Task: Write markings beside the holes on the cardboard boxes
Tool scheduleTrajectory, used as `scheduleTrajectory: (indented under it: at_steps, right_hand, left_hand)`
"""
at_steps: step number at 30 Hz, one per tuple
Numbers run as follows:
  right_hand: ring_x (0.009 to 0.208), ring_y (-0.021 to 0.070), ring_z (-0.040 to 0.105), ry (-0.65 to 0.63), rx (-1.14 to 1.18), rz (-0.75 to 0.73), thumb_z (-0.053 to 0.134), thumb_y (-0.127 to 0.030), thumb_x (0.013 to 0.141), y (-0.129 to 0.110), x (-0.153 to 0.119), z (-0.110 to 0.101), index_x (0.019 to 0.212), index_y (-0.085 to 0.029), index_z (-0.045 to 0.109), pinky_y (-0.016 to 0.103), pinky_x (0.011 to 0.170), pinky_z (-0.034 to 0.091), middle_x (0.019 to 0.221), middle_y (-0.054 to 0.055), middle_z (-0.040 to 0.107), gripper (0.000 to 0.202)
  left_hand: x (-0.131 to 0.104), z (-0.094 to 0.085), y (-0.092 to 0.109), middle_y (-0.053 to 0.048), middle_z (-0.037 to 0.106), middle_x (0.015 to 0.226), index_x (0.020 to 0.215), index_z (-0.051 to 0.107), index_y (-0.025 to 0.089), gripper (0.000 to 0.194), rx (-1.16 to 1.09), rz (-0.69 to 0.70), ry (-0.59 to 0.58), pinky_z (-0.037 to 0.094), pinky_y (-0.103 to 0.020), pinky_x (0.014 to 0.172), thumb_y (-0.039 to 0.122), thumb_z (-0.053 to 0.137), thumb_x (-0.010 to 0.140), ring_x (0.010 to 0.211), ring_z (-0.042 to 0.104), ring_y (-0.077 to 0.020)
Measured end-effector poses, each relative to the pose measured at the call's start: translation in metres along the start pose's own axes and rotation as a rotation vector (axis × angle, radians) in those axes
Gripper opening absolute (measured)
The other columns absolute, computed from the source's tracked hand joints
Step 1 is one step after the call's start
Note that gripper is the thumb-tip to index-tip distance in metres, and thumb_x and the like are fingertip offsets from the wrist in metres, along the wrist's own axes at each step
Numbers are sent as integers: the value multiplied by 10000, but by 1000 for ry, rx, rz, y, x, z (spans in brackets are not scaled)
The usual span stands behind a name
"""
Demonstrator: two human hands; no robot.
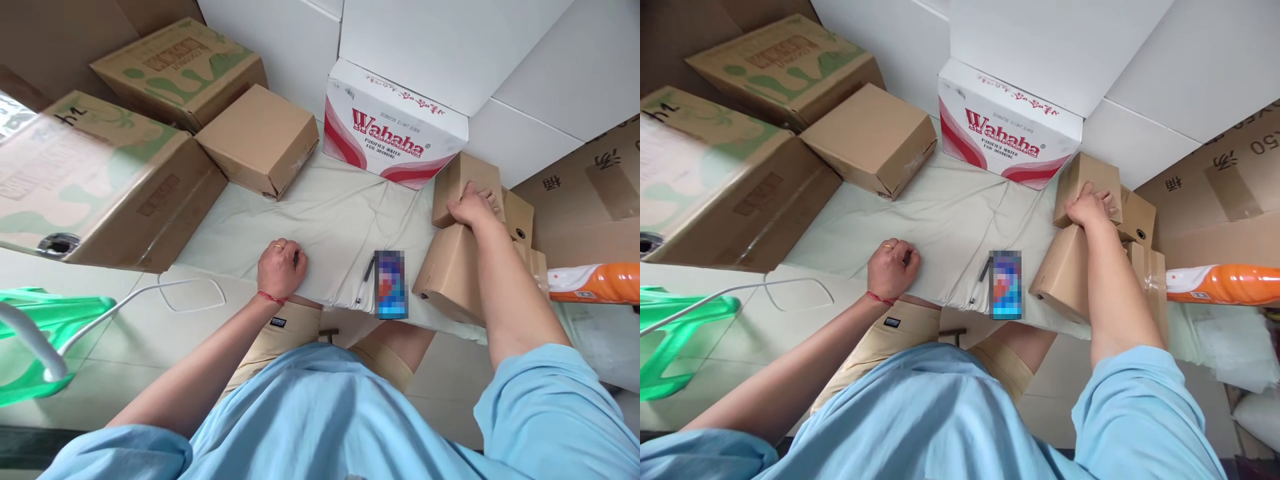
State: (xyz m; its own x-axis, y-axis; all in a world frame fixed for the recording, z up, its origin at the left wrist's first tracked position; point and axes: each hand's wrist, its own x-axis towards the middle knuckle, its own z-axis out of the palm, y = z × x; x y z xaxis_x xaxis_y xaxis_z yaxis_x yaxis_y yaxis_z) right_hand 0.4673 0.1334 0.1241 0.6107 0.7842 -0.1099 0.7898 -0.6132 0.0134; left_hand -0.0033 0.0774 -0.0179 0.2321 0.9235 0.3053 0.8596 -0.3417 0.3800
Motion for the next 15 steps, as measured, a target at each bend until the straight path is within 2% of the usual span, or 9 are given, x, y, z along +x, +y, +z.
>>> scheduleTrajectory:
  at_steps: [2,4,6,8,10,12,15]
  right_hand:
    - [1599,516,351,37,14,-29,525,-548,1026,1,-7,-6,1552,126,403,616,1119,366,1570,523,364,864]
    - [1619,483,346,89,25,-56,458,-532,1071,5,-26,-11,1612,117,337,581,1179,348,1604,501,360,854]
    - [1657,473,276,155,27,-95,473,-507,1087,13,-64,-9,1674,72,255,595,1242,317,1682,464,294,853]
    - [1665,498,230,260,23,-233,582,-547,1036,24,-116,2,1710,-53,266,704,1248,314,1763,374,250,894]
    - [1673,508,202,213,-40,-308,567,-617,1020,37,-173,19,1702,-90,303,777,1237,305,1783,345,243,902]
    - [1670,505,220,135,-74,-257,510,-617,1028,52,-219,37,1688,-70,335,786,1241,309,1766,348,282,875]
    - [1650,505,268,93,-60,-163,488,-549,1016,79,-252,58,1692,-38,327,781,1245,318,1765,349,283,863]
  left_hand:
    - [0,0,1,-99,654,827,815,642,224,159,-1,2,8,468,-387,730,218,567,955,860,646,-300]
    - [1,-1,1,-99,655,826,815,646,223,157,-6,3,10,471,-387,731,218,570,952,859,648,-299]
    - [0,0,1,-97,657,828,820,653,222,151,-13,2,6,476,-386,739,220,578,950,863,651,-297]
    - [0,0,0,-97,659,834,827,659,220,155,-17,-4,0,480,-388,748,221,576,957,871,651,-297]
    - [-1,0,0,-100,659,837,832,664,217,166,-18,-9,-5,479,-394,751,221,568,967,874,648,-301]
    - [-1,0,-1,-101,658,837,842,671,214,164,-19,-8,-10,476,-397,750,221,568,969,874,645,-304]
    - [-1,-1,-2,-99,653,835,843,675,215,158,-21,2,-11,469,-396,745,228,579,967,877,644,-303]
